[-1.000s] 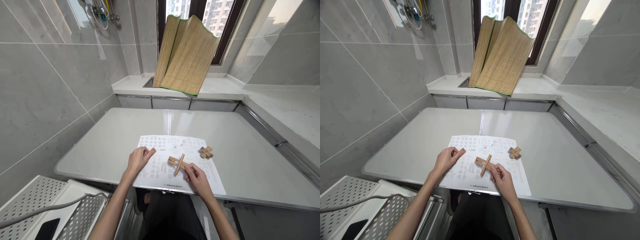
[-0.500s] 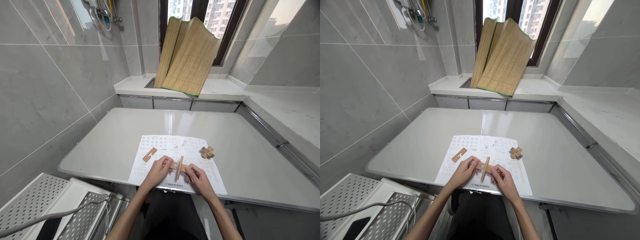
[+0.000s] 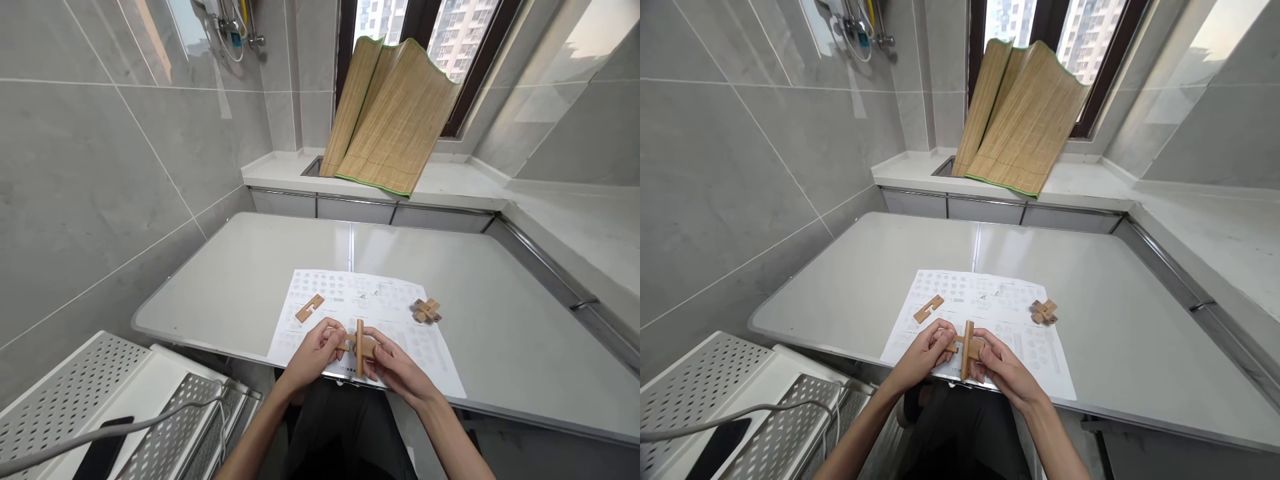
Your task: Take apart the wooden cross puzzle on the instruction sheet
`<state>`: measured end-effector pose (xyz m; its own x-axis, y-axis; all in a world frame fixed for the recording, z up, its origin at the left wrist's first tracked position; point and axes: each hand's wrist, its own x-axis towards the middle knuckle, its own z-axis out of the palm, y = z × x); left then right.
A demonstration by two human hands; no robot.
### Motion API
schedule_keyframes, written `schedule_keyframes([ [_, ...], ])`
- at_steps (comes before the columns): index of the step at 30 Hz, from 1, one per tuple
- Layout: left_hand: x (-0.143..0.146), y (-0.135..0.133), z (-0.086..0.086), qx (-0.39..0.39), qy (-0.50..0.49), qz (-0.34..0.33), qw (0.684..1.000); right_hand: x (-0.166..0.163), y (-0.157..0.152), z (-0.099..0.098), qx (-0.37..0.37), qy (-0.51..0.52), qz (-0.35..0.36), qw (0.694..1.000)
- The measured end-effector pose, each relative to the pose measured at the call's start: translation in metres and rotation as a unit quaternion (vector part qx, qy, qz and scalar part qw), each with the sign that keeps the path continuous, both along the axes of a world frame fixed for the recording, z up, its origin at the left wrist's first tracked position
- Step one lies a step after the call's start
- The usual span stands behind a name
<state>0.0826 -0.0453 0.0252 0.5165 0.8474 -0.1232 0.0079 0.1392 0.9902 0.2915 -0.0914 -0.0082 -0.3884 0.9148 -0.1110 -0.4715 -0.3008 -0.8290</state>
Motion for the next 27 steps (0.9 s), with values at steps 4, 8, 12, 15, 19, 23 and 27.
schedule_keyframes([
  [4,-0.009,-0.001,-0.003,-0.008,-0.010,0.020,1.000,-0.012,0.004,0.004,-0.045,0.028,-0.022,0.998],
  [8,-0.016,-0.001,-0.008,0.004,-0.004,0.036,0.999,-0.022,0.007,0.003,-0.070,0.036,-0.071,0.994],
  [12,-0.020,-0.004,-0.010,0.003,-0.012,0.028,1.000,-0.030,0.006,-0.002,-0.068,0.036,-0.077,0.994],
  [15,-0.021,-0.004,-0.012,-0.003,-0.021,0.027,0.999,-0.035,0.005,-0.003,-0.076,0.049,-0.106,0.990],
  [19,-0.024,-0.004,-0.015,0.000,-0.020,0.036,0.999,-0.039,0.006,-0.001,-0.085,0.065,-0.124,0.987],
  [23,-0.027,-0.006,-0.012,0.005,-0.013,0.035,0.999,-0.040,0.004,-0.001,-0.074,0.058,-0.128,0.987],
  [27,-0.025,-0.008,-0.011,0.007,-0.014,0.045,0.999,-0.042,0.001,-0.003,-0.055,0.040,-0.141,0.988],
])
